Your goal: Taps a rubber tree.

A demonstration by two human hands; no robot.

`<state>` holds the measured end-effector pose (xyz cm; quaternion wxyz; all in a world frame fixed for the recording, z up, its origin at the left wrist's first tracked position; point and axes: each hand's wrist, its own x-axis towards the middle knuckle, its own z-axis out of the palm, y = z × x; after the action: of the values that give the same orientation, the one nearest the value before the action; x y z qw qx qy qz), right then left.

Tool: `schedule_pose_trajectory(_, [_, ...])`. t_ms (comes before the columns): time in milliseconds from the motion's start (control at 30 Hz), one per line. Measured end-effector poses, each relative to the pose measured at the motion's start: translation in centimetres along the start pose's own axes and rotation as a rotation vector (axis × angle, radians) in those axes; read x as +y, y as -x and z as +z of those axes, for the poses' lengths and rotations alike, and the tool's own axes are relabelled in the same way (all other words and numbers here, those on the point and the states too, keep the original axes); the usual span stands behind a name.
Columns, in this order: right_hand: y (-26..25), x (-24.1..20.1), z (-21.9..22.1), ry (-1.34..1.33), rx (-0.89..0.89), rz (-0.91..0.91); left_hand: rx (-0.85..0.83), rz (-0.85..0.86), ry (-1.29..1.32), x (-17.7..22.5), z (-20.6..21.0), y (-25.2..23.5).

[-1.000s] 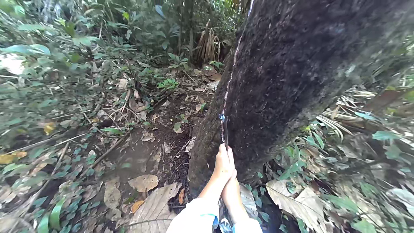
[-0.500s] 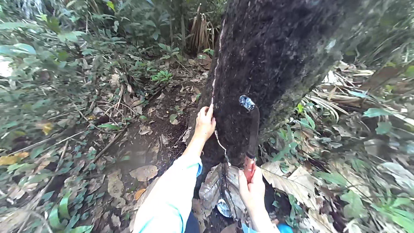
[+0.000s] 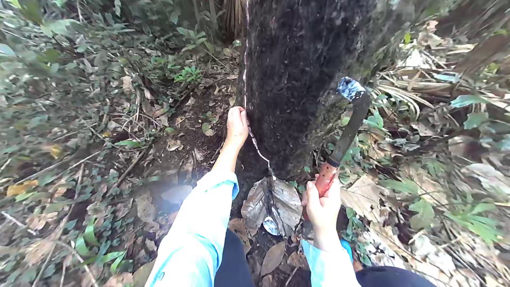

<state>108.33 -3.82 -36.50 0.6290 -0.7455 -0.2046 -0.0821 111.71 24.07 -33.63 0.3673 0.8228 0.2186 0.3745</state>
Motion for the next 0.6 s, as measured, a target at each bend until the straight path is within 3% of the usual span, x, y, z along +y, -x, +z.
schedule_pose_trajectory(133, [-0.1,0.5,-0.4,-0.016,-0.014,0.021,0.122,-0.167,0.525,0.4,0.4,0.9])
schedule_pose_trajectory(200, [-0.1,0.6,-0.5,-0.025,-0.024,0.02,0.051,-0.208,0.651,0.4,0.2,1.9])
schedule_pose_trajectory(267, [-0.2,0.6,-0.6,-0.037,-0.049,0.041,-0.088,-0.237,0.538,-0.3,-0.6,3.5])
schedule_pose_trajectory(367, [-0.6,0.7,-0.9,-0.048,-0.1,0.049,-0.262,-0.39,0.071,-2.8,-3.8,6.1])
schedule_pose_trajectory(433, [-0.9,0.7,-1.0,-0.04,-0.111,0.015,-0.181,-0.583,-0.204,-5.3,-6.3,8.3])
schedule_pose_trajectory(500, [-1.0,0.5,-0.8,-0.006,-0.088,-0.053,-0.04,-0.75,-0.312,-6.9,-8.5,11.8])
schedule_pose_trajectory(600, [-1.7,0.1,0.1,0.057,-0.071,-0.221,0.1,-0.713,-0.371,-6.6,-9.5,18.4])
